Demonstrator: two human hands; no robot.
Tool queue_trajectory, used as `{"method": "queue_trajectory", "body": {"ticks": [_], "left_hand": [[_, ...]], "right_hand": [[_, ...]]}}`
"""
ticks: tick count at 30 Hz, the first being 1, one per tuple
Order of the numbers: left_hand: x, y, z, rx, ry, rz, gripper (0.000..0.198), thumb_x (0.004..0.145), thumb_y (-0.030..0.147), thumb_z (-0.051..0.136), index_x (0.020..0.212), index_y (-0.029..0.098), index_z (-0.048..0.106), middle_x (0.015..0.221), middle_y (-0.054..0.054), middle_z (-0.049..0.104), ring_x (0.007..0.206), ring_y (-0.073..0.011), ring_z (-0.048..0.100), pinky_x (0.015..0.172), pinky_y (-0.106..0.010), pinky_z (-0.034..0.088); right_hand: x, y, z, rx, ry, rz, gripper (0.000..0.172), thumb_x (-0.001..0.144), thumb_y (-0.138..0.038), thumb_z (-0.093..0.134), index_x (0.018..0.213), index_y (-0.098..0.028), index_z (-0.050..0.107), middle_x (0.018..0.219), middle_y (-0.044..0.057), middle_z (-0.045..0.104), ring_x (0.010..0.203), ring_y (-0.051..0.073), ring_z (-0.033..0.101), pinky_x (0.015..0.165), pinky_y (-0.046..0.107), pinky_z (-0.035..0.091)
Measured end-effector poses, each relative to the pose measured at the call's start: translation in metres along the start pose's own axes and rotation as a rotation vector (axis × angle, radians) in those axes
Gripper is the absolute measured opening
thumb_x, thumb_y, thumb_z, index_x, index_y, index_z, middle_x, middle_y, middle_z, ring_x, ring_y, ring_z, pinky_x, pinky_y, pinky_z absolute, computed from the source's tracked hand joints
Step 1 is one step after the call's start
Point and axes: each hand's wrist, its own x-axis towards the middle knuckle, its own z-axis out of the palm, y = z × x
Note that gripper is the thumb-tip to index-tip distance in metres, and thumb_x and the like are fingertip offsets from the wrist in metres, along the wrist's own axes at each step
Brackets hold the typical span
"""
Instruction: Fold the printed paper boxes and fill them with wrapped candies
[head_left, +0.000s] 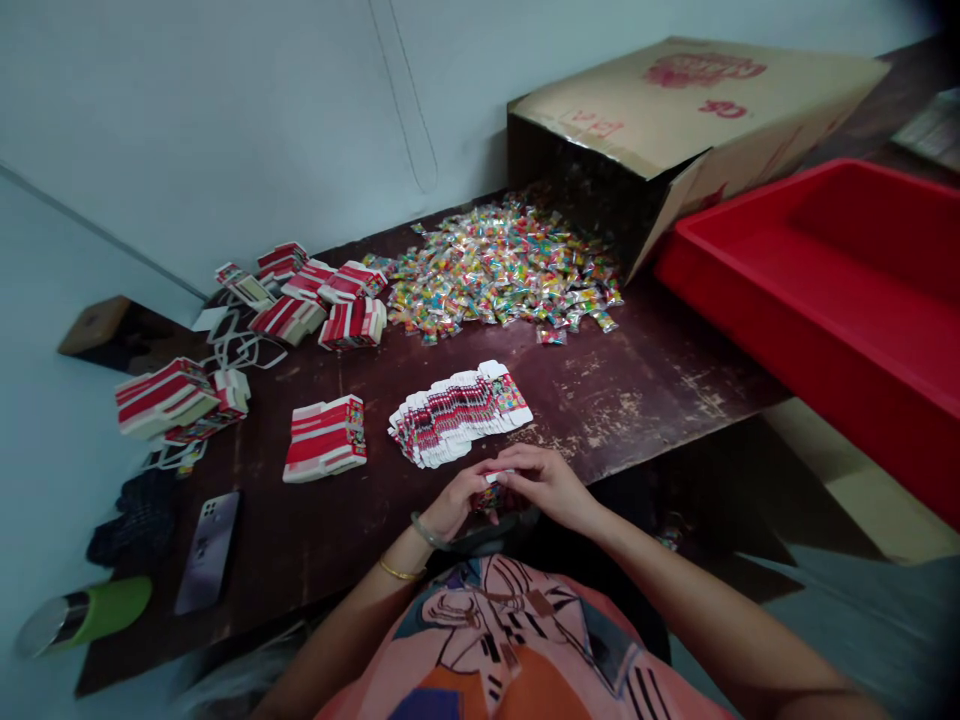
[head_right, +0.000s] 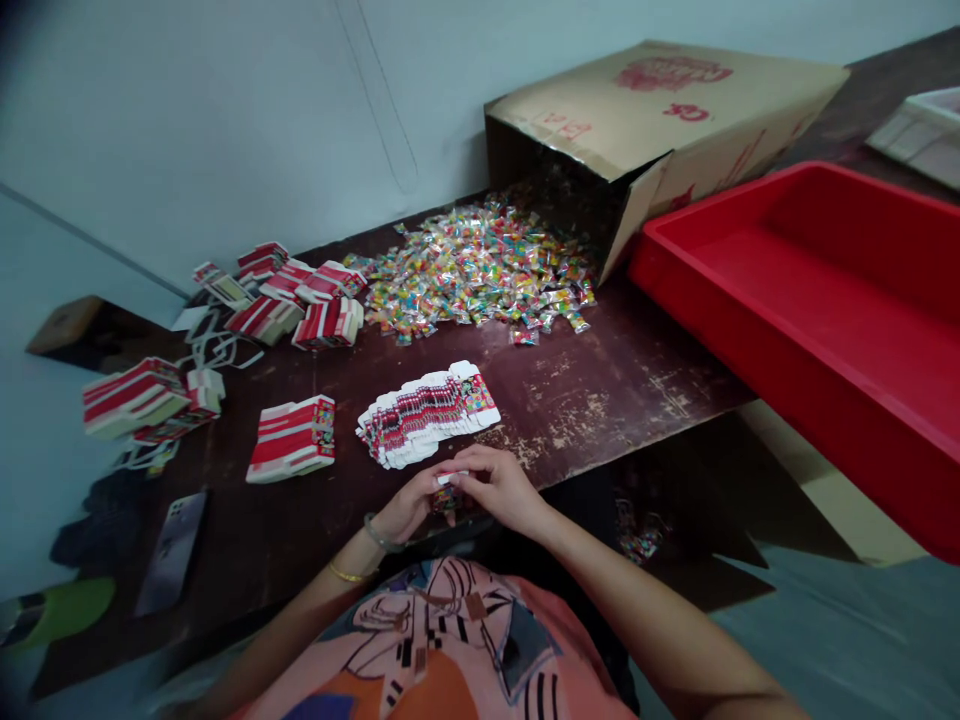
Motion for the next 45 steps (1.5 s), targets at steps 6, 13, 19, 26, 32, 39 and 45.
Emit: {"method": "queue_trajectory", "body": {"ticks": [6,13,19,26,32,39,45], "left_hand": [[-0.008,-0.001,0.002,0.005,-0.001,-0.047,0.038,0.074,0.025,0.068,0.111,0.017,0.061,0.087,-0.005,0.061,0.076,-0.0167,0.056,0.054,-0.023,0.047],[-0.002,0.0,0.022,-0.022,-0.142,-0.143,0.049,0.08,0.027,0.065,0.127,0.026,0.051,0.124,-0.01,0.054,0.106,-0.0233,0.055,0.077,-0.035,0.052],[0.009,-0.005,-0.001,0.056,0.053,-0.136,0.041,0.08,0.033,0.065,0.116,0.017,0.058,0.112,-0.012,0.06,0.095,-0.0196,0.06,0.08,-0.032,0.047],[0.008,-0.012,-0.003,-0.097,0.095,-0.174,0.037,0.08,0.032,0.065,0.111,0.013,0.058,0.103,-0.013,0.064,0.086,-0.0198,0.064,0.074,-0.031,0.046],[0.0,-0.014,-0.016,-0.132,0.078,-0.125,0.037,0.083,0.033,0.062,0.113,0.013,0.058,0.107,-0.014,0.063,0.089,-0.021,0.064,0.075,-0.032,0.046],[0.014,-0.011,-0.004,-0.055,0.06,-0.163,0.035,0.081,0.032,0.064,0.11,0.013,0.059,0.103,-0.013,0.064,0.085,-0.0193,0.064,0.072,-0.03,0.046],[0.008,0.001,-0.014,-0.103,0.108,-0.08,0.04,0.081,0.037,0.064,0.112,0.013,0.06,0.106,-0.015,0.064,0.091,-0.0222,0.063,0.078,-0.034,0.045]], "right_hand": [[-0.008,0.002,0.003,-0.148,-0.009,-0.154,0.028,0.089,-0.033,0.057,0.115,-0.027,0.067,0.107,0.007,0.067,0.098,0.02,0.058,0.087,0.037,0.047],[-0.045,-0.01,-0.062,-0.155,0.143,0.057,0.027,0.092,-0.036,0.051,0.109,-0.026,0.07,0.105,0.007,0.07,0.095,0.021,0.062,0.085,0.036,0.049],[-0.042,-0.001,-0.128,-0.61,0.148,0.063,0.028,0.088,-0.043,0.056,0.101,-0.024,0.072,0.113,0.01,0.066,0.108,0.026,0.058,0.096,0.043,0.044],[0.07,0.075,-0.07,-0.747,-0.055,-0.309,0.024,0.089,-0.03,0.058,0.111,-0.024,0.067,0.118,0.008,0.066,0.114,0.024,0.054,0.096,0.042,0.039],[0.062,0.074,-0.074,-0.741,-0.002,-0.331,0.023,0.095,-0.028,0.047,0.094,-0.018,0.068,0.091,0.007,0.069,0.086,0.016,0.061,0.081,0.03,0.044],[0.106,0.054,-0.065,-1.138,-0.11,-0.242,0.047,0.086,-0.026,0.058,0.13,-0.013,0.049,0.133,0.017,0.051,0.121,0.028,0.045,0.095,0.041,0.04],[0.123,0.039,-0.059,-1.194,-0.237,-0.269,0.019,0.09,-0.013,0.049,0.1,-0.01,0.065,0.1,0.015,0.067,0.091,0.022,0.06,0.083,0.033,0.044]]}}
